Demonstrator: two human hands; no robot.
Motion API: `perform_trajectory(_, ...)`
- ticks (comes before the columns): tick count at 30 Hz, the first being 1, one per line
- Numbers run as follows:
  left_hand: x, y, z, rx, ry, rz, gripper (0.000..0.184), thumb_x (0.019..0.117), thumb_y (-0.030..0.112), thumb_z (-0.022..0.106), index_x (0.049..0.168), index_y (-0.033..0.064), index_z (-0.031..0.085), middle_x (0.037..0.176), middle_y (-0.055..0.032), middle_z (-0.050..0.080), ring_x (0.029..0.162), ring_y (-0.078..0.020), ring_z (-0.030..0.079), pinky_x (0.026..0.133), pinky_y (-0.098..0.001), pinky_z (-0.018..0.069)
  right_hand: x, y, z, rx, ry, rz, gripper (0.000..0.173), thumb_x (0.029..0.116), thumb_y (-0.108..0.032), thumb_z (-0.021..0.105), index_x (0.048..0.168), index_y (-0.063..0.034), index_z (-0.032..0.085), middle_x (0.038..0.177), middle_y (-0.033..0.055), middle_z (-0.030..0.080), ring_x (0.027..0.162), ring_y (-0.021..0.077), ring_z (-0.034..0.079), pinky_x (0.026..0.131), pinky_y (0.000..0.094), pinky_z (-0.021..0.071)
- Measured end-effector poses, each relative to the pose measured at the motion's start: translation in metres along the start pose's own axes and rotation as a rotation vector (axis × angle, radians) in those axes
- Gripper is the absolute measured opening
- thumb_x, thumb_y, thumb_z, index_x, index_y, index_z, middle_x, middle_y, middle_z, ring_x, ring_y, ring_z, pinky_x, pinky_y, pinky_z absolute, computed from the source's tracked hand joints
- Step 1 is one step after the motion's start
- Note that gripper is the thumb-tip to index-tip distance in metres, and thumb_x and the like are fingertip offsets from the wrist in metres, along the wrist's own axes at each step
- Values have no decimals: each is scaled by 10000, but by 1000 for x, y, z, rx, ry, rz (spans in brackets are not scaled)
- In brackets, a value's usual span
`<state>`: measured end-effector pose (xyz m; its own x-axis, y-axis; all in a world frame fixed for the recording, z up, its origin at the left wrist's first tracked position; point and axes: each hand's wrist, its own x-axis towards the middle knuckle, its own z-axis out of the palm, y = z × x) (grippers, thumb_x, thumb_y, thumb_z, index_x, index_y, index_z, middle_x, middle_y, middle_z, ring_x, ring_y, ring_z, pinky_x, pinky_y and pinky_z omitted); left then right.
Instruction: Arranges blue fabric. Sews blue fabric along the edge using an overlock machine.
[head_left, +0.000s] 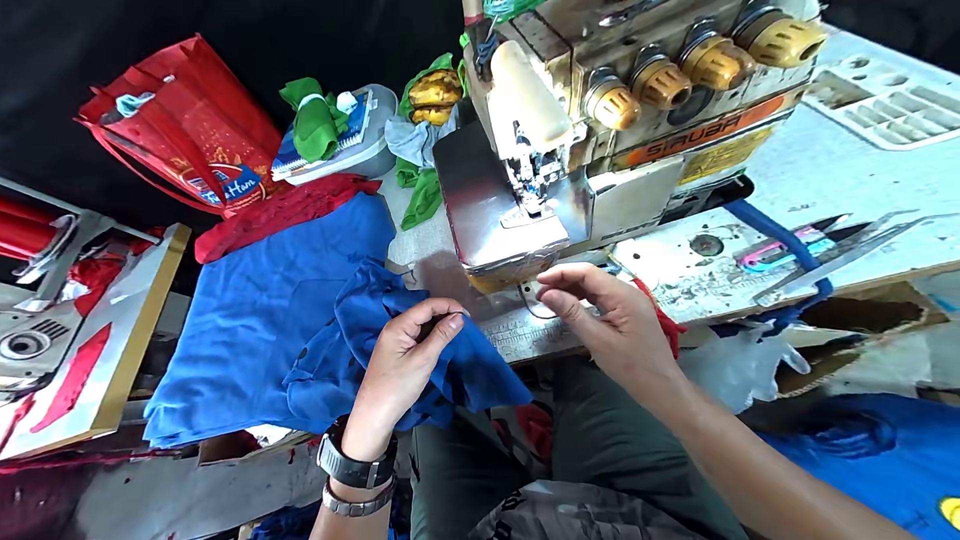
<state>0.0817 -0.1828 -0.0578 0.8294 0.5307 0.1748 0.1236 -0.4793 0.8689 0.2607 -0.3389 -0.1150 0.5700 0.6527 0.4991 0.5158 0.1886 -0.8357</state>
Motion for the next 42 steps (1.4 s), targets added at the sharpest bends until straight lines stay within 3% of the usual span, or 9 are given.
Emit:
perform_trajectory(4,4,2,5,-18,-1,1,133,1022,103,598,1063,101,724,954,52,708,828,-11,651,731,-162,540,1,-16,17,98,-206,33,548,923,-482,688,1255,-49,634,1070,25,688,966,84,672,804,265,580)
perform_trajectory(7,5,2,5,-50,30,-7,139,1033,118,587,1065,105,722,943,48,707,815,-14,650,709,-162,539,-7,-24,39,80,-247,115,562,840,-337,811,1265,-55,575,1054,59,672,927,132,676,784,312,586)
perform_trajectory(13,0,0,3,-53,21,-69,145,1041,177,590,1084,145,724,890,45,696,708,-12,618,590,-146,494,-8,-15,53,185,-163,87,232,917,-118,731,1115,-61,625,925,11,682,829,49,673,761,207,580)
perform_trajectory(17,0,1,1,-151,-6,-123,411,1110,391,368,1348,182,630,1322,46,642,1139,-64,621,918,-272,530,-2,-15,43,348,-160,258,61,958,-78,674,1019,-83,679,823,-37,683,719,2,636,664,157,537)
perform_trajectory(19,1,3,1,-257,-11,-113,471,1099,461,335,1404,190,570,1412,51,575,1243,-65,563,986,-265,495,0,-14,37,430,-172,352,59,999,-100,629,1006,-91,688,804,-38,681,704,7,630,649,160,527)
perform_trajectory(24,-4,6,-4,-311,7,-97,413,1013,254,424,1403,200,548,1341,28,596,1115,-59,609,856,-229,538,1,-11,30,737,-170,666,271,1072,-188,491,935,-116,714,809,-11,675,722,47,625,649,208,524)
perform_trajectory(29,-23,4,-20,-216,74,-136,382,899,109,500,1243,218,624,1111,71,655,916,-5,631,699,-167,525,1,-8,24,762,-143,692,205,1056,-111,525,1009,-74,721,862,27,711,747,67,667,670,227,568)
perform_trajectory(35,-38,0,-26,-102,97,-138,251,927,43,611,1139,160,678,986,45,706,888,-44,668,792,-201,563,0,-7,25,753,-133,669,137,1012,-30,577,1040,-58,708,877,39,711,752,75,672,666,218,570)
perform_trajectory(42,-33,11,-16,-204,-117,37,140,937,126,707,1071,163,720,951,48,705,830,-22,663,754,-179,573,1,-9,22,764,-124,738,244,1070,-161,508,988,-111,733,823,-5,704,720,45,653,638,205,548)
